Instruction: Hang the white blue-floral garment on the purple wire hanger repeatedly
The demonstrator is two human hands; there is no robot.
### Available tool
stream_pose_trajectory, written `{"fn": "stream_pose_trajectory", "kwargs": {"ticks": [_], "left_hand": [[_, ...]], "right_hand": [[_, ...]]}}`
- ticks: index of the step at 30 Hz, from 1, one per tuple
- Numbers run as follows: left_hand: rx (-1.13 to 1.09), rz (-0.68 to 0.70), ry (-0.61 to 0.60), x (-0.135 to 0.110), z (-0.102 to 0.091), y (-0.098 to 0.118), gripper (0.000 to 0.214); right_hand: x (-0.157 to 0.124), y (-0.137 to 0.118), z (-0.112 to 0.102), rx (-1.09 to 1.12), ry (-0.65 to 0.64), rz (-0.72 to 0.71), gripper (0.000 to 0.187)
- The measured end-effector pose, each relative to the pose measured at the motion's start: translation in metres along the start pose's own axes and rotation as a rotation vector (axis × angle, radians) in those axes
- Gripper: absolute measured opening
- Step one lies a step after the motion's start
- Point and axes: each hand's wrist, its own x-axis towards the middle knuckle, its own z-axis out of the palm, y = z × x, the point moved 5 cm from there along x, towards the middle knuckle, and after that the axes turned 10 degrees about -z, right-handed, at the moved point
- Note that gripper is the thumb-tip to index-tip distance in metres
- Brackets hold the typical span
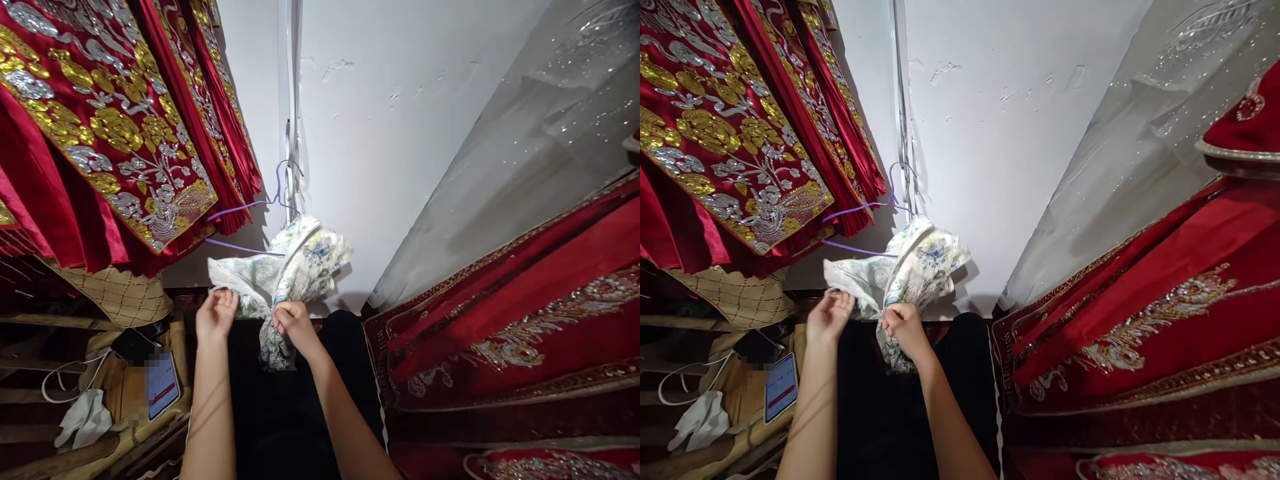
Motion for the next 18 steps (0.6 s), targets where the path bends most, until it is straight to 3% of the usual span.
{"fn": "stream_pose_trajectory", "kwargs": {"ticks": [2, 5, 7, 10, 12, 14, 16, 18], "left_hand": [[0.021, -0.073, 0.020, 0.003, -0.013, -0.024, 0.023], [0.032, -0.095, -0.004, -0.003, -0.006, -0.040, 0.021], [0.055, -0.050, -0.131, -0.016, 0.015, -0.041, 0.016], [0.266, 0.053, -0.469, -0.056, 0.057, -0.046, 0.007], [0.538, 0.069, -0.637, -0.087, 0.078, -0.058, 0.013], [0.809, 0.083, -0.724, -0.111, 0.090, -0.069, 0.018], [0.962, 0.170, -0.721, -0.121, 0.095, -0.072, 0.019], [0.944, 0.334, -0.657, -0.120, 0.096, -0.064, 0.024]], "right_hand": [[-0.004, -0.001, -0.006, 0.003, 0.019, 0.011, 0.029], [-0.007, -0.002, -0.030, 0.028, 0.180, 0.021, 0.030], [-0.008, -0.004, -0.047, 0.036, 0.327, -0.005, 0.031], [-0.005, -0.010, -0.059, -0.044, 0.454, -0.116, 0.030], [-0.002, -0.012, -0.052, -0.072, 0.422, -0.159, 0.034], [0.000, -0.009, -0.036, 0.024, 0.296, -0.115, 0.042], [-0.003, -0.007, -0.017, 0.186, 0.141, -0.019, 0.056], [-0.009, -0.012, -0.005, 0.290, 0.015, 0.061, 0.067]]}}
